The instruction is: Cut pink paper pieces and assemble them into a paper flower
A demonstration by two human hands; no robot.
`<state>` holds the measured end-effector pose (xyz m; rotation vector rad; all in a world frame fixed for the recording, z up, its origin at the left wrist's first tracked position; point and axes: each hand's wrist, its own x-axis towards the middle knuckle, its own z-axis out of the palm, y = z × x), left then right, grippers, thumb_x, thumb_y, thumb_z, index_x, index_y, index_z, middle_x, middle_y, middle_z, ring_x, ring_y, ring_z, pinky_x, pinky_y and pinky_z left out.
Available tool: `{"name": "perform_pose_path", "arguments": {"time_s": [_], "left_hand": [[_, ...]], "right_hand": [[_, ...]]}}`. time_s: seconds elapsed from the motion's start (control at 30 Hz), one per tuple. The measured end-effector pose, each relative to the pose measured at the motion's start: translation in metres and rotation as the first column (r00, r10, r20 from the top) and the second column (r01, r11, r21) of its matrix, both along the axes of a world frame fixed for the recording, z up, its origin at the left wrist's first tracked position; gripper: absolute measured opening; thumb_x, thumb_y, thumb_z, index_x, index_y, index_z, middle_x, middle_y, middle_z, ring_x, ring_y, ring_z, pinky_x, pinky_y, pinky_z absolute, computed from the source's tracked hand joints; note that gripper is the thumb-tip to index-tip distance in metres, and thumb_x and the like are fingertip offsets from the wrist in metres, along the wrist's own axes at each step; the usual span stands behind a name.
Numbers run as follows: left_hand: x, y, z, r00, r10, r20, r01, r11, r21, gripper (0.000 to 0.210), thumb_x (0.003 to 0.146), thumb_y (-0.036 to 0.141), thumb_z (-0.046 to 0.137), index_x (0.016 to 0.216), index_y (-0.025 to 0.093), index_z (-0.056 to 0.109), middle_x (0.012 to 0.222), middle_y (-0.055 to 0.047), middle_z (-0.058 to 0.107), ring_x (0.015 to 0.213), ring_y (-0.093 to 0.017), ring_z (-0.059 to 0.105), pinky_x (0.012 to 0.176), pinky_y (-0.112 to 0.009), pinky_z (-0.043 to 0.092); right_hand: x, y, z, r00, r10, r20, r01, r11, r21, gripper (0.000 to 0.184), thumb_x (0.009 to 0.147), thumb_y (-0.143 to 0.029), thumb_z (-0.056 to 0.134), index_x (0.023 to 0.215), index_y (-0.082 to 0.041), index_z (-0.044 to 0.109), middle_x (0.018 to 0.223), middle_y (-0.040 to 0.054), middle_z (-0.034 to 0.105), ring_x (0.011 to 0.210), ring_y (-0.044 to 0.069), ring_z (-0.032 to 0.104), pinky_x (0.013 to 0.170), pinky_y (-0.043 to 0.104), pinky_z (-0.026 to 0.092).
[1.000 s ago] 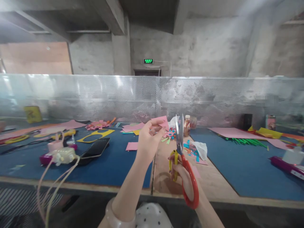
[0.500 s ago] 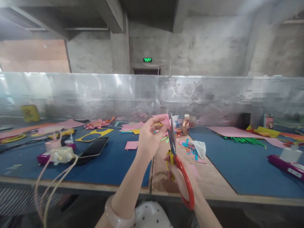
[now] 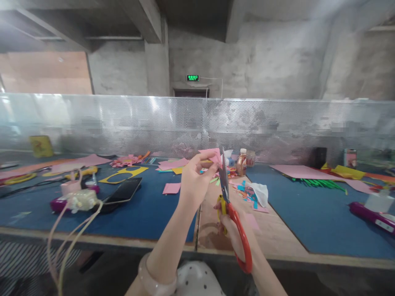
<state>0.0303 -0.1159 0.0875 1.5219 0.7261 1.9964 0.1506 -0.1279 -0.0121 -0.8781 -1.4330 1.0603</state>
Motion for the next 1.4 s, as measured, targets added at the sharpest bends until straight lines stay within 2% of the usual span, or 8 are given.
{"name": "perform_pose_path", "arguments": {"time_s": [0.23, 0.57, 0.77, 0.9, 1.1, 1.4], "left_hand": [[-0.0005, -0.0003, -0.0003, 1.0, 0.01, -0.009, -0.01, 1.0, -0.01, 0.027, 0.065, 0.021, 0.066, 0.092, 0.018, 0.063, 0.071, -0.002, 0.063, 0.065, -0.012, 0.06, 0.056, -0.023, 0.049], [0.0004, -0.0019, -0.0008, 1.0, -0.011, -0.008, 0.011, 0.999, -0.034, 0.029, 0.065, 0.02, 0.065, 0.094, 0.019, 0.062, 0.072, -0.001, 0.062, 0.067, -0.012, 0.059, 0.051, -0.02, 0.046], [0.0004, -0.0014, -0.0009, 0.999, -0.038, 0.013, 0.038, 0.999, -0.012, 0.028, 0.065, 0.02, 0.065, 0.093, 0.017, 0.062, 0.073, -0.003, 0.062, 0.071, -0.013, 0.06, 0.059, -0.023, 0.05], [-0.0006, -0.0006, -0.0019, 0.997, -0.069, 0.026, 0.069, 0.998, 0.006, 0.028, 0.067, 0.02, 0.064, 0.095, 0.017, 0.062, 0.074, -0.003, 0.063, 0.072, -0.014, 0.06, 0.065, -0.026, 0.051], [-0.0024, -0.0011, -0.0021, 0.996, -0.081, 0.034, 0.082, 0.997, -0.014, 0.03, 0.066, 0.021, 0.065, 0.096, 0.017, 0.063, 0.075, -0.003, 0.063, 0.072, -0.013, 0.061, 0.067, -0.026, 0.051], [-0.0024, -0.0008, -0.0021, 0.995, -0.087, 0.043, 0.088, 0.996, -0.015, 0.031, 0.065, 0.02, 0.065, 0.096, 0.017, 0.062, 0.072, -0.002, 0.062, 0.069, -0.012, 0.06, 0.067, -0.026, 0.05]], "right_hand": [[-0.0037, -0.0006, 0.0024, 0.998, -0.057, 0.0, 0.057, 0.998, 0.014, 0.029, 0.063, -0.037, 0.058, 0.084, -0.016, 0.06, 0.055, -0.0023, 0.047, 0.045, 0.009, 0.042, 0.043, 0.022, 0.038], [-0.0011, 0.0025, -0.0011, 0.999, -0.026, 0.029, 0.024, 0.997, 0.078, 0.029, 0.067, -0.034, 0.051, 0.087, -0.016, 0.059, 0.057, -0.0017, 0.047, 0.046, 0.01, 0.044, 0.045, 0.023, 0.038], [-0.0008, -0.0018, 0.0024, 0.998, -0.035, 0.056, 0.031, 0.997, 0.073, 0.026, 0.068, -0.03, 0.049, 0.087, -0.015, 0.059, 0.059, -0.0018, 0.047, 0.047, 0.009, 0.044, 0.046, 0.023, 0.039], [0.0001, -0.0004, 0.0035, 0.998, -0.021, 0.061, 0.016, 0.997, 0.076, 0.029, 0.067, -0.035, 0.052, 0.087, -0.015, 0.059, 0.056, -0.0019, 0.047, 0.046, 0.009, 0.042, 0.044, 0.022, 0.038], [-0.0005, 0.0007, 0.0034, 0.992, -0.071, 0.106, 0.061, 0.994, 0.092, 0.031, 0.066, -0.036, 0.052, 0.087, -0.014, 0.06, 0.06, -0.0008, 0.049, 0.047, 0.009, 0.044, 0.044, 0.021, 0.038], [-0.0012, 0.0041, -0.0003, 0.994, -0.057, 0.091, 0.051, 0.996, 0.067, 0.031, 0.065, -0.034, 0.051, 0.088, -0.014, 0.059, 0.056, -0.0023, 0.046, 0.045, 0.009, 0.043, 0.042, 0.021, 0.036]]}}
